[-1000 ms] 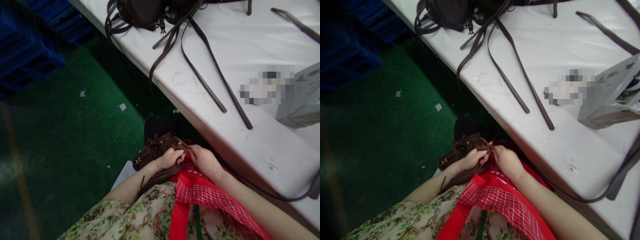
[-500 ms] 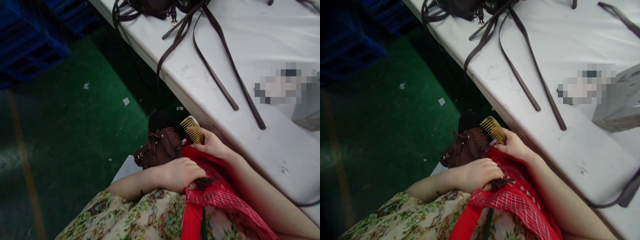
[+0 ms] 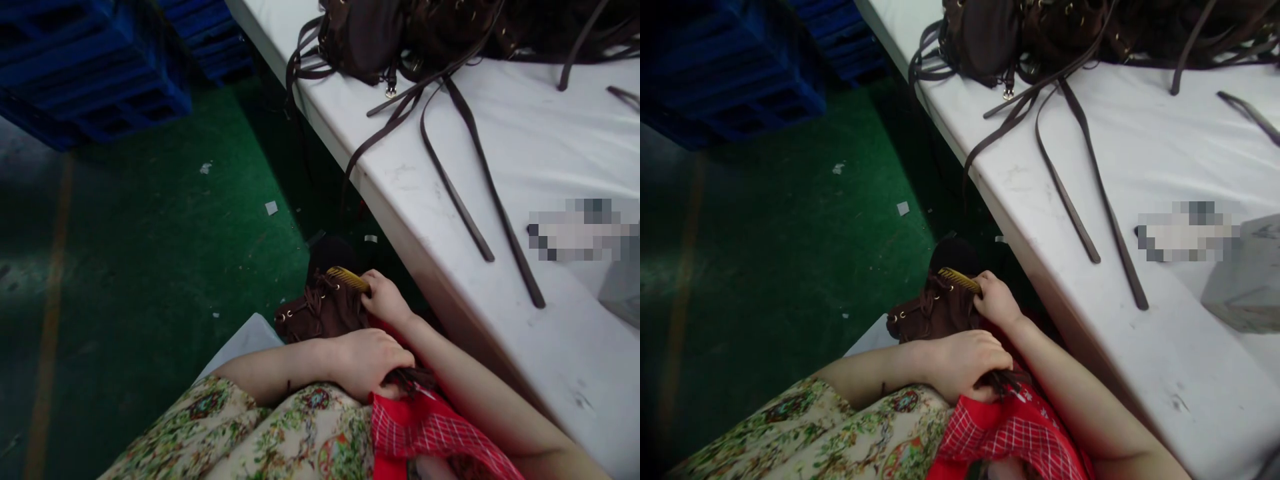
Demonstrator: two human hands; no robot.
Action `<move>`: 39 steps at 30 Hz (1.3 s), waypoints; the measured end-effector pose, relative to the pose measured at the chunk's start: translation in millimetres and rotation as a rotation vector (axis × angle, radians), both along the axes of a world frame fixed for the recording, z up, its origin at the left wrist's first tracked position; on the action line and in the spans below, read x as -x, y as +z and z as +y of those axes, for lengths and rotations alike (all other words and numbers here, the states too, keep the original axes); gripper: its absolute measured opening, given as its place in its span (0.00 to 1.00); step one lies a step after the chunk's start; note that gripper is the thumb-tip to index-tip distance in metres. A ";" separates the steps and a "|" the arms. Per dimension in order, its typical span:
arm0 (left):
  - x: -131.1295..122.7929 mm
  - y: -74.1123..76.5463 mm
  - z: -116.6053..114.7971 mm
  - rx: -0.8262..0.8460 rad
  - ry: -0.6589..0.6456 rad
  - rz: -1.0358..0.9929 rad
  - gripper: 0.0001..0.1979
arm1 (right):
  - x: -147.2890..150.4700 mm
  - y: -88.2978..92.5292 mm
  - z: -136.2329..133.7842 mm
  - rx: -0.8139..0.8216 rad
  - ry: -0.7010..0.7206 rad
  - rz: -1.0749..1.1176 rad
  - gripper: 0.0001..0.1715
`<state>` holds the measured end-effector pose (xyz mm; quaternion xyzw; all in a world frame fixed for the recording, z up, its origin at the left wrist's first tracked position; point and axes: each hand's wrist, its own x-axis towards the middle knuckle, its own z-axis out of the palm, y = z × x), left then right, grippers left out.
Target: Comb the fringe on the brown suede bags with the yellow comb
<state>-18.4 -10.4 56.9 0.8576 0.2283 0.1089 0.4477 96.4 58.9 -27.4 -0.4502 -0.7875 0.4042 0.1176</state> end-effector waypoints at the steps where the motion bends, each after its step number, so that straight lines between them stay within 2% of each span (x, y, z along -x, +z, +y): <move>1: 0.6 -0.1 0.9 0.000 0.013 -0.019 0.07 | -1.8 0.2 2.2 0.003 -0.026 -0.001 0.12; 4: 2.4 0.2 4.2 0.000 0.043 -0.066 0.11 | -8.4 -1.2 7.9 0.106 -0.127 0.051 0.07; 8: 0.7 -2.4 6.7 0.010 0.033 -0.097 0.15 | -10.7 -10.3 6.9 0.328 -0.163 0.194 0.17; 13: -4.8 -7.4 3.2 -0.018 0.001 -0.103 0.13 | -4.7 -24.3 -5.5 0.383 -0.270 0.276 0.25; 16: 4.1 -3.9 0.6 -0.052 0.024 -0.234 0.12 | -5.2 -27.4 -8.7 0.424 -0.274 0.288 0.24; 17: 10.7 -2.2 1.9 -0.072 0.107 -0.311 0.10 | -6.3 -27.7 -8.6 0.438 -0.274 0.296 0.22; 18: 18.8 -1.0 5.3 -0.092 0.260 -0.396 0.09 | -7.6 -28.0 -8.0 0.450 -0.277 0.303 0.19; 20: 36.7 -2.0 20.8 -0.108 0.737 -0.589 0.12 | -9.8 -28.7 -6.3 0.463 -0.296 0.311 0.16; 22: 51.3 -10.2 47.5 -0.018 1.212 -0.782 0.19 | -10.2 -29.4 -4.5 0.459 -0.317 0.320 0.15; 23: 55.7 -17.0 63.4 0.089 1.340 -0.867 0.22 | -9.6 -29.3 -3.8 0.452 -0.328 0.325 0.15; 24: 57.9 -25.5 79.2 0.238 1.358 -0.895 0.24 | -8.7 -28.7 -3.2 0.441 -0.339 0.330 0.15; 27: 53.4 -56.6 115.2 0.667 1.181 -0.697 0.29 | -6.6 -22.8 -3.2 0.408 -0.359 0.343 0.15; 29: 46.2 -77.5 123.8 0.820 1.032 -0.523 0.28 | -7.7 -16.3 -4.9 0.417 -0.350 0.340 0.15; 32: 37.4 -101.1 120.5 0.948 0.800 -0.338 0.29 | -13.1 -6.4 -8.1 0.484 -0.319 0.316 0.14; 35: 35.3 -110.4 114.4 1.026 0.670 -0.156 0.31 | -20.2 3.8 -7.1 0.544 -0.305 0.297 0.10; 39: 43.7 -101.1 110.1 1.180 0.456 0.048 0.34 | -29.4 23.5 6.5 0.529 -0.286 0.306 0.10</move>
